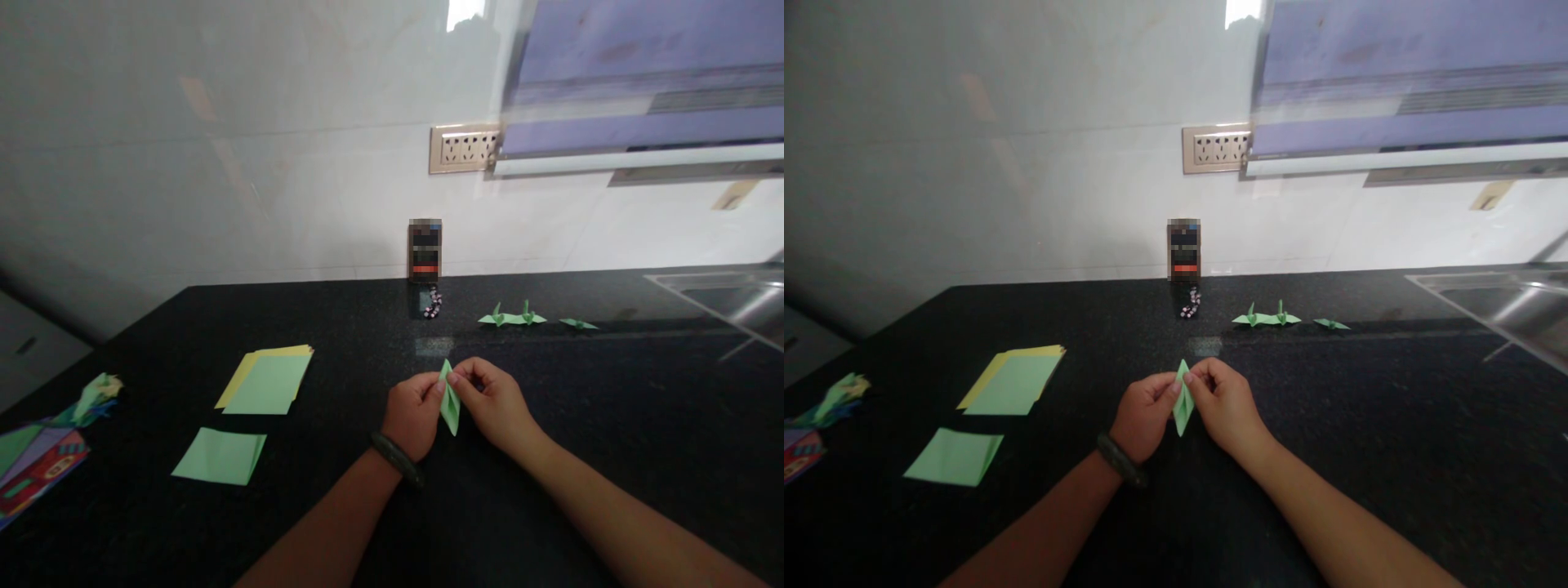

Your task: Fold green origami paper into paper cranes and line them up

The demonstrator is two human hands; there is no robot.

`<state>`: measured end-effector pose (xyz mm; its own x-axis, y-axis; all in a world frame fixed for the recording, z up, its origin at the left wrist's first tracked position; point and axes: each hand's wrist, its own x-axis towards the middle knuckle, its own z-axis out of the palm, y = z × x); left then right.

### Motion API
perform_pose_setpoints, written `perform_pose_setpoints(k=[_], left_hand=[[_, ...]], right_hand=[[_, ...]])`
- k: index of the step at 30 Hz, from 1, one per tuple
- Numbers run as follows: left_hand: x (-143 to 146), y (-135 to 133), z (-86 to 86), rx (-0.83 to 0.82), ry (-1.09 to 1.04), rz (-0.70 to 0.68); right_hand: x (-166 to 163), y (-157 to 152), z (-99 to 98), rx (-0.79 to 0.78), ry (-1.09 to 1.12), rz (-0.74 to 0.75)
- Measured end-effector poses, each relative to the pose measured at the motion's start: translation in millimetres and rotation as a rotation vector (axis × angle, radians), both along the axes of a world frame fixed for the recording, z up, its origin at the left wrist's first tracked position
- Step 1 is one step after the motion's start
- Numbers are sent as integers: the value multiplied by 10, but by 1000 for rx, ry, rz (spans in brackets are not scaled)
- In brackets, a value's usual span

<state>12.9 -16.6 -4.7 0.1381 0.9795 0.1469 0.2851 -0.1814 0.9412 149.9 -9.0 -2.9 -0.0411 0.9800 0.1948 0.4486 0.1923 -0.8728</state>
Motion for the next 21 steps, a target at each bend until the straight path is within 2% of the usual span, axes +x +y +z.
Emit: perform_pose_setpoints(k=[6,10,13,18,21], left_hand=[[2,31,-37,-134,-228,-118],[0,40,-17,-193,-287,-137],[3,47,-3,-271,-284,-131],[11,73,-10,-360,-262,2],[14,86,-3,-390,-283,81]], right_hand=[[18,36,52,-177,228,14],[29,33,111,-252,270,46],[43,35,106,-201,189,73],[56,32,51,7,32,216],[33,5,71,-13,55,152]])
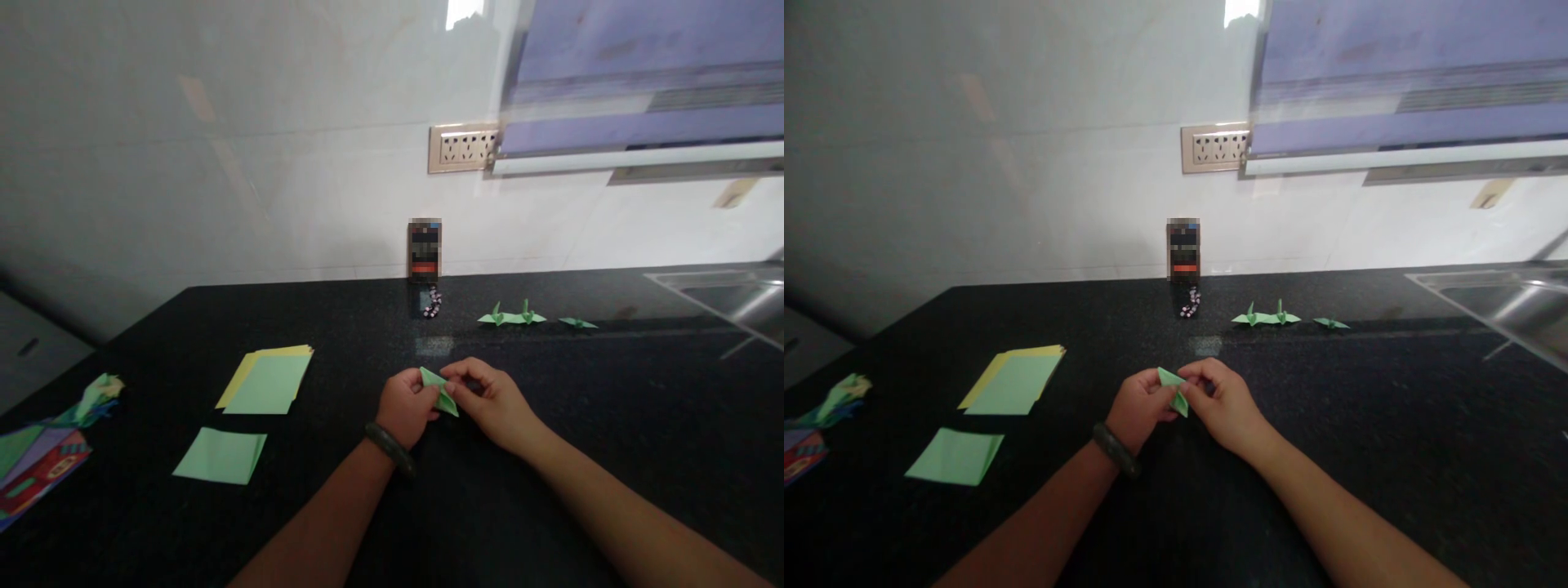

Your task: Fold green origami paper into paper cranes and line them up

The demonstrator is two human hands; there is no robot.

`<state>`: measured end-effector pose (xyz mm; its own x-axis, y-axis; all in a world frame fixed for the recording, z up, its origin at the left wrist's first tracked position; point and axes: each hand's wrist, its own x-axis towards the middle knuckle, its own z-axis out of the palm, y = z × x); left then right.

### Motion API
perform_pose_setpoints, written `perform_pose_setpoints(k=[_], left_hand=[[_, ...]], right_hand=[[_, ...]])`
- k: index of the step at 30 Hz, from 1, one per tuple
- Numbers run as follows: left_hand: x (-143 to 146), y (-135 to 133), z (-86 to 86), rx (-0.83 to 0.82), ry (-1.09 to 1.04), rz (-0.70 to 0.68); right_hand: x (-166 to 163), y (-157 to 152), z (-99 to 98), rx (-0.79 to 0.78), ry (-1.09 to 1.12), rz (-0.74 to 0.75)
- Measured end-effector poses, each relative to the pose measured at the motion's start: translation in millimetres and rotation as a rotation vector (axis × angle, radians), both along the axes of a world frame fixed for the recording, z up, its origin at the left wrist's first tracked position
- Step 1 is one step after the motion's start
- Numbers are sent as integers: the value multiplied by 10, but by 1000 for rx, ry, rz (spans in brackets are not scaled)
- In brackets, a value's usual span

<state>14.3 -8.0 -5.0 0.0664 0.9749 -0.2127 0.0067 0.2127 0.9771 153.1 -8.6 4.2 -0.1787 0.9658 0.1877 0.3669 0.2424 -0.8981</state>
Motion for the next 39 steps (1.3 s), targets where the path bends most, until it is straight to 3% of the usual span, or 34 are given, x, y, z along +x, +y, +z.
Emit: perform_pose_setpoints(k=[3,7,13,21,31,36,39], left_hand=[[-1,3,18,28,6,75],[-1,-14,39,125,79,126],[-10,-24,-2,176,195,103],[-19,-65,-52,378,355,-19],[-30,-88,0,437,392,-18],[-41,-69,-23,454,374,24],[-39,-59,-17,445,379,26]], right_hand=[[-33,-35,57,-132,51,-73],[-56,-57,61,-241,40,-54],[-36,-34,-39,-146,-30,-79],[-9,-18,6,-325,4,-91],[-27,-9,-20,-221,-10,-103],[-55,-28,0,-462,57,-49],[-65,-29,-8,-498,99,-24]])
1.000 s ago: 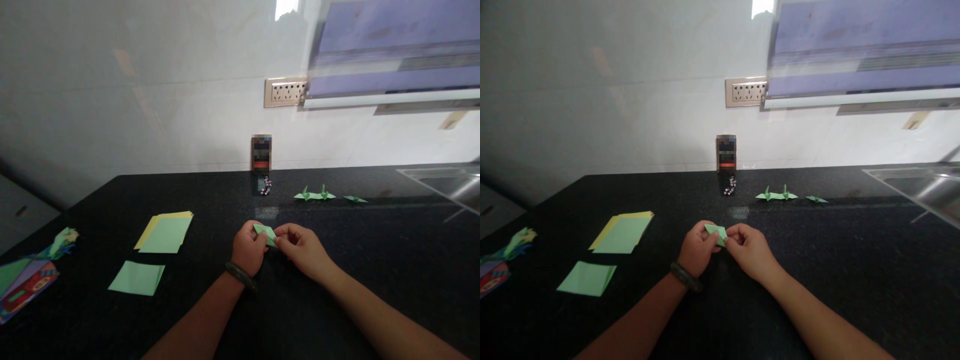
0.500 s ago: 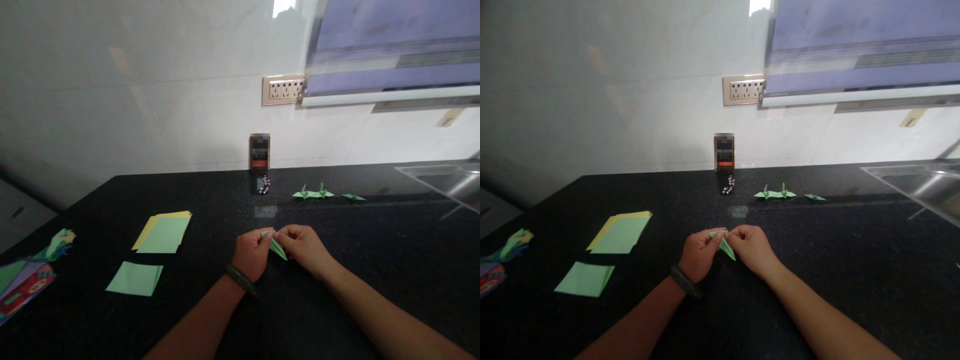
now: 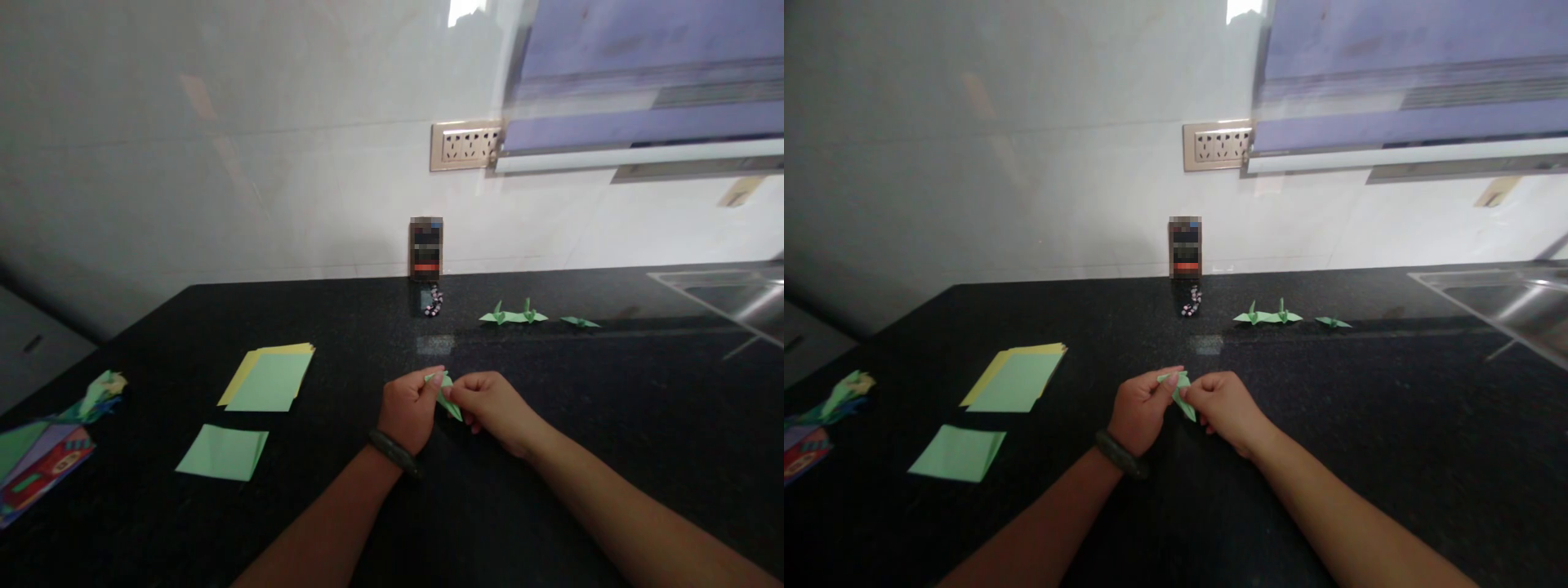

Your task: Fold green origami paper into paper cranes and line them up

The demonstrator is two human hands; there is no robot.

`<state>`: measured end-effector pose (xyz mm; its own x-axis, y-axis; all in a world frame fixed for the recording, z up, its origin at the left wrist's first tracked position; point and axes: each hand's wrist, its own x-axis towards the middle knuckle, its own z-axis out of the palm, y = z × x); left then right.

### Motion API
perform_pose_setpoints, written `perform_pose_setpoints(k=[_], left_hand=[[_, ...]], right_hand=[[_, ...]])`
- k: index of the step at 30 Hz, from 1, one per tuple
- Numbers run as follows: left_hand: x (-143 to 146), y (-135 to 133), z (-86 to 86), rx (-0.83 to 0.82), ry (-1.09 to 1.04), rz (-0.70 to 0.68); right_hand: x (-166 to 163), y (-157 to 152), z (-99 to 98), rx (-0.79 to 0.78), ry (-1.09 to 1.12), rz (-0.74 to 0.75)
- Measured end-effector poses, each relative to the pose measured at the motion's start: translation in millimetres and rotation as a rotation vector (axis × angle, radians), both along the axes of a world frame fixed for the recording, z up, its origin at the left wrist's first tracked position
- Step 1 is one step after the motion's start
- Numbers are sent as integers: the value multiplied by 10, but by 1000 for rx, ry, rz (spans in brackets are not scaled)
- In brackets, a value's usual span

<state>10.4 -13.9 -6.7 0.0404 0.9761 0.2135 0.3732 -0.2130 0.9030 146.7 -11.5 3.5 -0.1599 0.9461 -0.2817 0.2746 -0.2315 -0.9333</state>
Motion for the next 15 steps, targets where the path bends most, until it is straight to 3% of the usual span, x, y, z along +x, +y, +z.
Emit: perform_pose_setpoints(k=[10,15], left_hand=[[-44,22,39,95,107,110],[-94,77,29,68,90,196]], right_hand=[[-7,-13,-4,61,-156,20],[-3,-17,22,-2,-106,25]])
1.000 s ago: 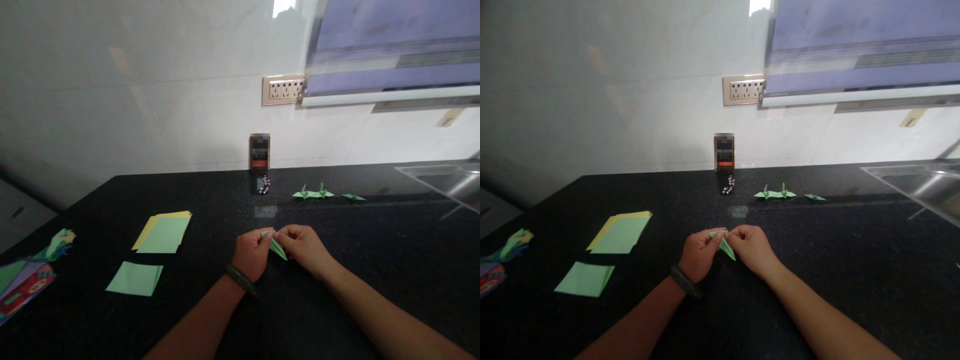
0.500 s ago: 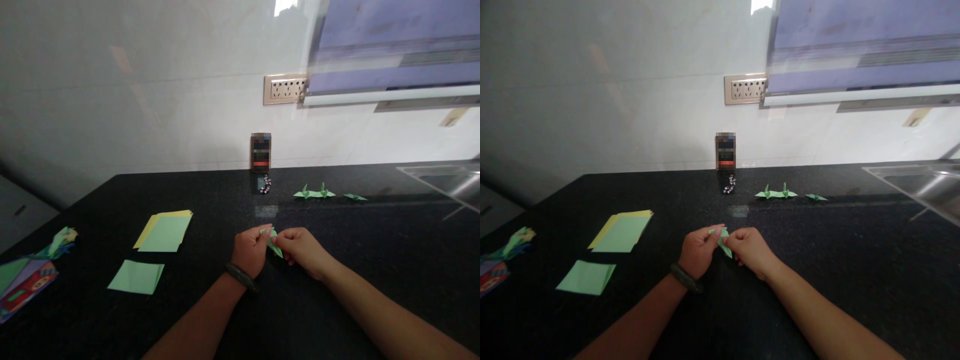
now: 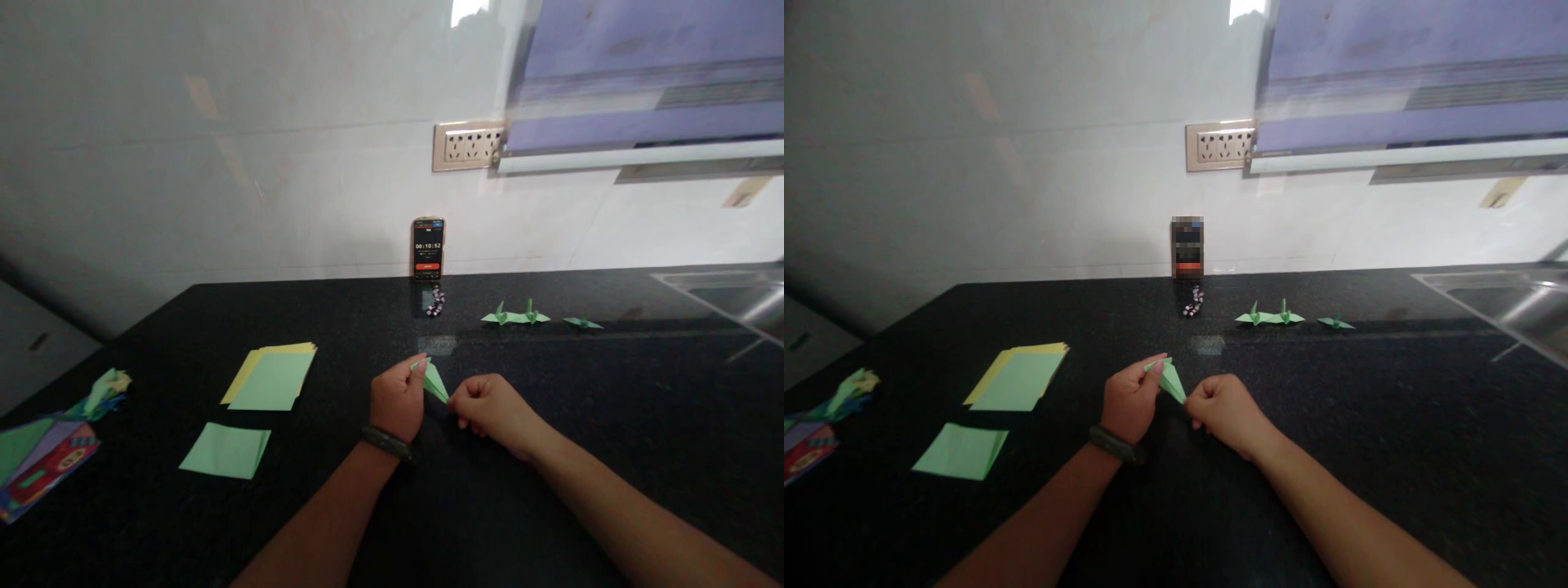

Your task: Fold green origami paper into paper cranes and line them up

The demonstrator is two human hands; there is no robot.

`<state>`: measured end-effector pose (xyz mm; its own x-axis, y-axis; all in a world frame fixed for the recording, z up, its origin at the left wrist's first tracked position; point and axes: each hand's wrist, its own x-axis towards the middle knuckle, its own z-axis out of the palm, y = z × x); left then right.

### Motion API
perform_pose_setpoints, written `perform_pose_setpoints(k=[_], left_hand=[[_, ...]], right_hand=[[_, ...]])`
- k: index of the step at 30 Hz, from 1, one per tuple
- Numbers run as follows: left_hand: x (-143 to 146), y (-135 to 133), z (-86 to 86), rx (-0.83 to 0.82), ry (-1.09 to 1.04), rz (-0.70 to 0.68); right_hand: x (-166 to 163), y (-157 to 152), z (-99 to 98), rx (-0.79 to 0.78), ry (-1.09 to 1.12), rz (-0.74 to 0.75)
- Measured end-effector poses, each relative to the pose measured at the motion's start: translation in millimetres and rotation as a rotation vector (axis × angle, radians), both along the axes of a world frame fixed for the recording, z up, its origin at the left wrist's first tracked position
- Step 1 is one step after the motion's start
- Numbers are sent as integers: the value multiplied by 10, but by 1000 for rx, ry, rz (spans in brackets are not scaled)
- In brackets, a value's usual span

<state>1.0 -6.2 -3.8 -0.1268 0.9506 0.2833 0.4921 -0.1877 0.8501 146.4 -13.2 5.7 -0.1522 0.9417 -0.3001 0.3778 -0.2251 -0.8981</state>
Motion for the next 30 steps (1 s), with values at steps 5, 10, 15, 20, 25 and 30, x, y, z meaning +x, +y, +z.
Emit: perform_pose_setpoints(k=[5,10,15,20,25,30], left_hand=[[5,2,8,-35,-13,33],[73,-70,26,-18,-8,-73],[133,-121,21,-17,-74,-136],[147,-113,-30,-54,-120,-146],[125,-88,-66,-60,-127,-130],[118,-88,-45,-69,-119,-137]], right_hand=[[9,20,6,45,55,-61],[-41,17,-45,200,-51,28],[-73,39,-104,301,-113,-23],[-50,44,-100,332,-119,-14],[-46,41,-106,302,-92,-18],[-59,32,-85,213,-78,-33]])
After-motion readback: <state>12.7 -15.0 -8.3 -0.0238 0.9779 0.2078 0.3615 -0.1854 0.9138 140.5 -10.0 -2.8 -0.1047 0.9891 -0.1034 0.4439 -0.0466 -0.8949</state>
